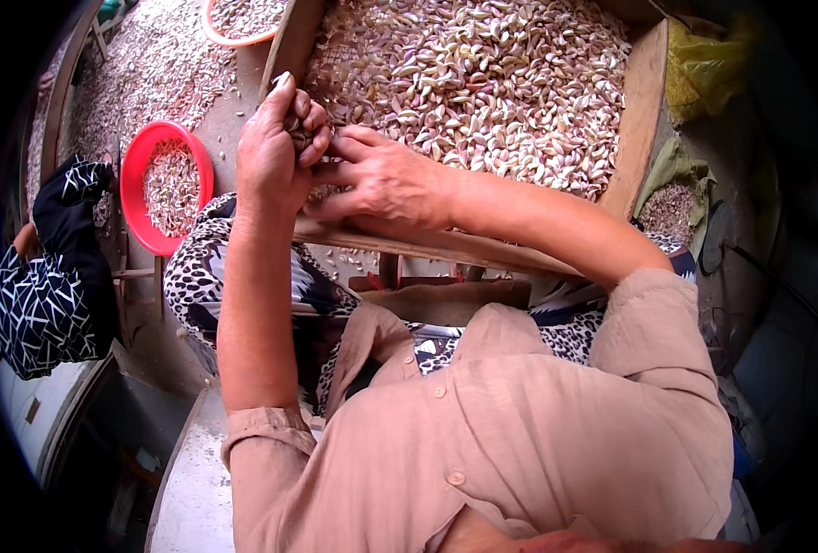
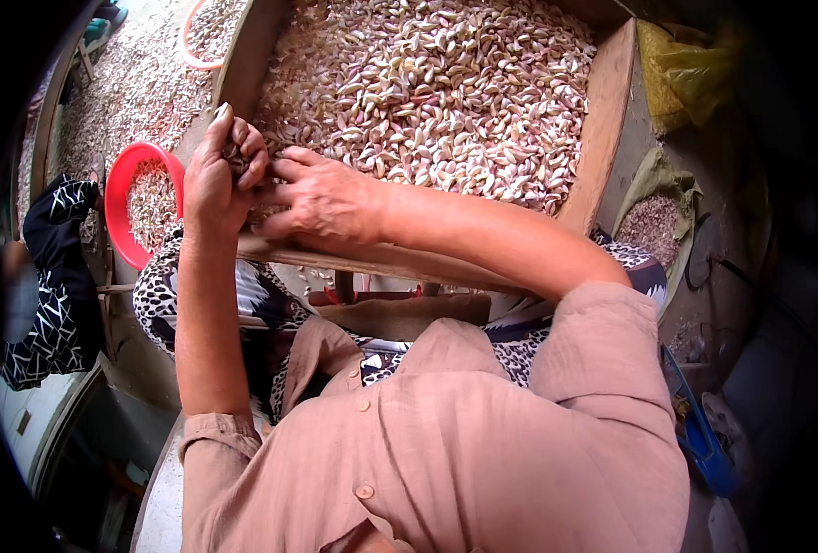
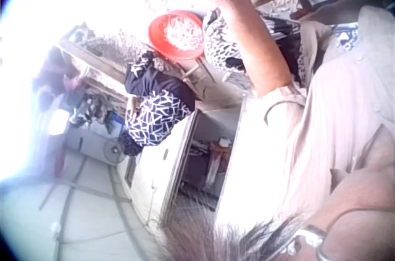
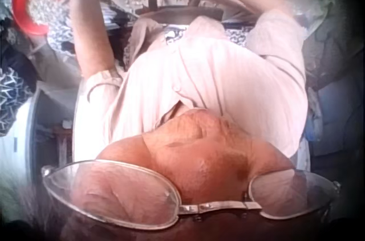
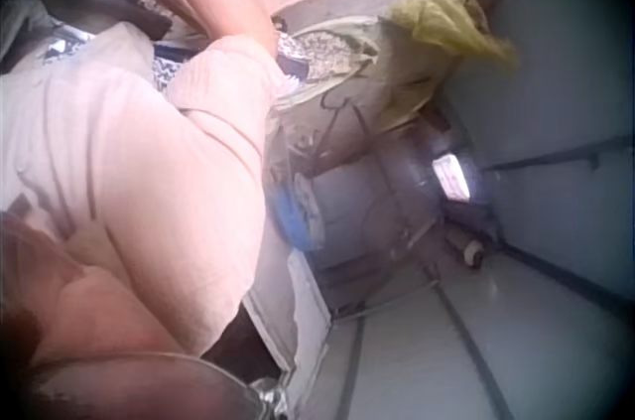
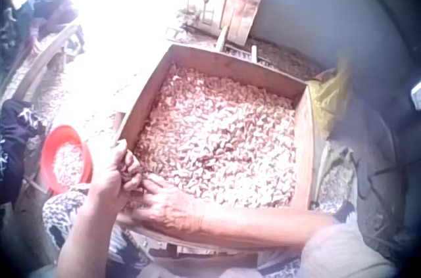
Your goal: The person sits on the floor and sorts through a large quantity of garlic cloves in a wooden tray. They pick up individual cloves, inspect them, and place them back into the tray or into a red bowl nearby.
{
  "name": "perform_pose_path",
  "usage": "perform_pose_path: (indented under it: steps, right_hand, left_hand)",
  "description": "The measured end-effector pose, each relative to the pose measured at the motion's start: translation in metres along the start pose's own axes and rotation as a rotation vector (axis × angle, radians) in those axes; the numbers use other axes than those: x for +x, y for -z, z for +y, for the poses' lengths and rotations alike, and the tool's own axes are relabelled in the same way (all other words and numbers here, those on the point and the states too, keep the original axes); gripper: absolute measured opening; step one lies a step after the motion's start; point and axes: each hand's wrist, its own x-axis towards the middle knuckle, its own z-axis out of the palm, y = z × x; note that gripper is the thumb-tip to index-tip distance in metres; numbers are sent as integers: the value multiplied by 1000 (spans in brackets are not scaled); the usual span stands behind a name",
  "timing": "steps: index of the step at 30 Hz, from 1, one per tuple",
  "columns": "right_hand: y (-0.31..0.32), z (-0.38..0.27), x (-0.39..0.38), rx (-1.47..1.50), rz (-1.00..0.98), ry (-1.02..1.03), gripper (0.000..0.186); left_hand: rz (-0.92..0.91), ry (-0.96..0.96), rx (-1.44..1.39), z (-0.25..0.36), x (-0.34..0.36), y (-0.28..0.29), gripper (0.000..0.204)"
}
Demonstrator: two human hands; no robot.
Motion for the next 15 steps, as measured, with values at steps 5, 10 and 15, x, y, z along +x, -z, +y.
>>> perform_pose_path:
  steps: [5,10,15]
  right_hand:
    - [-41,20,22,-118,-20,98,27]
    - [-55,24,12,-150,55,50,27]
    - [-46,36,-2,-292,50,-41,18]
  left_hand:
    - [56,-33,4,-1,2,-4,34]
    - [80,-10,4,-2,5,-6,33]
    - [104,-22,-14,-11,13,6,33]
